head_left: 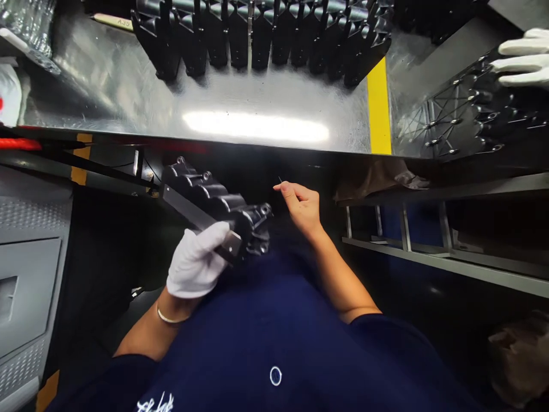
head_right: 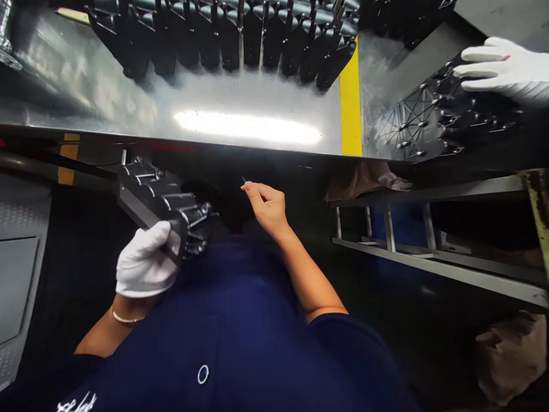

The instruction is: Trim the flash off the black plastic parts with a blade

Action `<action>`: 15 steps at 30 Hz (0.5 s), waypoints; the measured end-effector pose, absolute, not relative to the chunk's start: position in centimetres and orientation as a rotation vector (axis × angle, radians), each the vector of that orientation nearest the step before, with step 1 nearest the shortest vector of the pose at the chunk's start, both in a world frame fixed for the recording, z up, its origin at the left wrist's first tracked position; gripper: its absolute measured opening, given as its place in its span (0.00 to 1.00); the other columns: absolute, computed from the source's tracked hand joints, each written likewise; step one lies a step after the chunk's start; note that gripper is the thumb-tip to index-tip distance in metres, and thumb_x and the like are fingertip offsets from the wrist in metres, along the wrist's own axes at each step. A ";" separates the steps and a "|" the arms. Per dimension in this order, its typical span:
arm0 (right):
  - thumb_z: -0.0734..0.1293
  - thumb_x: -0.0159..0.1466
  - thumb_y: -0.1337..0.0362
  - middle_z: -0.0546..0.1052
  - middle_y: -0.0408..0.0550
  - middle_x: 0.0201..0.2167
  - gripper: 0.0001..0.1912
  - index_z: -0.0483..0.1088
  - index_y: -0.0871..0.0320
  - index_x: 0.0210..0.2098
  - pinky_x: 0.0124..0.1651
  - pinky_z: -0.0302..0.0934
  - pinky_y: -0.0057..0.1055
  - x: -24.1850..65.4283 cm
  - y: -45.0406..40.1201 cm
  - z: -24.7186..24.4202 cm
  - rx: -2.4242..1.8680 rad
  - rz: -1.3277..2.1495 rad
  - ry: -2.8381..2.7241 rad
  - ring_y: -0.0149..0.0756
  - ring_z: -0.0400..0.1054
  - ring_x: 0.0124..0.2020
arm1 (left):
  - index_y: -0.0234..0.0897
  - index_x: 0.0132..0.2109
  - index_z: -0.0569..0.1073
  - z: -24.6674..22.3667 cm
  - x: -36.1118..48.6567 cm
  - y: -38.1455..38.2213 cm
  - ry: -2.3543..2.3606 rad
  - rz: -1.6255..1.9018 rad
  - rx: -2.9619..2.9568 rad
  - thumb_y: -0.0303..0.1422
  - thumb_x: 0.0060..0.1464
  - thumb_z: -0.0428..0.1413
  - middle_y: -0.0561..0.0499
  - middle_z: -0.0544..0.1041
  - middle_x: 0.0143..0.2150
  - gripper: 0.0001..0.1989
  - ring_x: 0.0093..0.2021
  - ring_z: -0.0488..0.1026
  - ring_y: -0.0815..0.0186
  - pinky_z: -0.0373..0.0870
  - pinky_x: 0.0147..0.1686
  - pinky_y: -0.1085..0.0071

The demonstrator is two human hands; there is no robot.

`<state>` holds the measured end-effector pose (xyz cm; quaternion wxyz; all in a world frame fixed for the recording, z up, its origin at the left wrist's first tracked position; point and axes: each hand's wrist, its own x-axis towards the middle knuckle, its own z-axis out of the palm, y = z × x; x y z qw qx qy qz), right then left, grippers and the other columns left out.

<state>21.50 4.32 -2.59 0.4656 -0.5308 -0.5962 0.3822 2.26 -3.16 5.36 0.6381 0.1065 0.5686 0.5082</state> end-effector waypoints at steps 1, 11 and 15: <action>0.64 0.67 0.49 0.81 0.47 0.28 0.21 0.80 0.59 0.32 0.36 0.68 0.29 21.7 3.9 -2.0 -1.254 0.990 -1.509 0.33 0.75 0.31 | 0.42 0.24 0.76 5.2 2.0 -2.9 1.294 1.188 0.226 0.31 0.37 0.71 0.57 0.82 0.31 0.10 0.41 0.81 0.66 0.79 0.41 0.82; 0.65 0.68 0.63 0.77 0.44 0.24 0.13 0.78 0.60 0.30 0.27 0.62 0.23 20.5 1.6 2.6 -0.865 1.128 -1.788 0.25 0.68 0.24 | 0.48 0.40 0.80 3.4 2.5 -2.6 1.407 1.431 0.593 0.33 0.42 0.71 0.55 0.84 0.43 0.16 0.56 0.76 0.56 0.74 0.58 0.62; 0.66 0.67 0.63 0.75 0.43 0.22 0.13 0.78 0.61 0.29 0.26 0.60 0.22 20.4 1.7 2.7 -0.875 1.174 -1.782 0.24 0.65 0.23 | 0.46 0.45 0.79 3.6 2.3 -2.9 1.480 1.360 0.684 0.35 0.43 0.70 0.52 0.83 0.47 0.19 0.59 0.73 0.54 0.70 0.62 0.59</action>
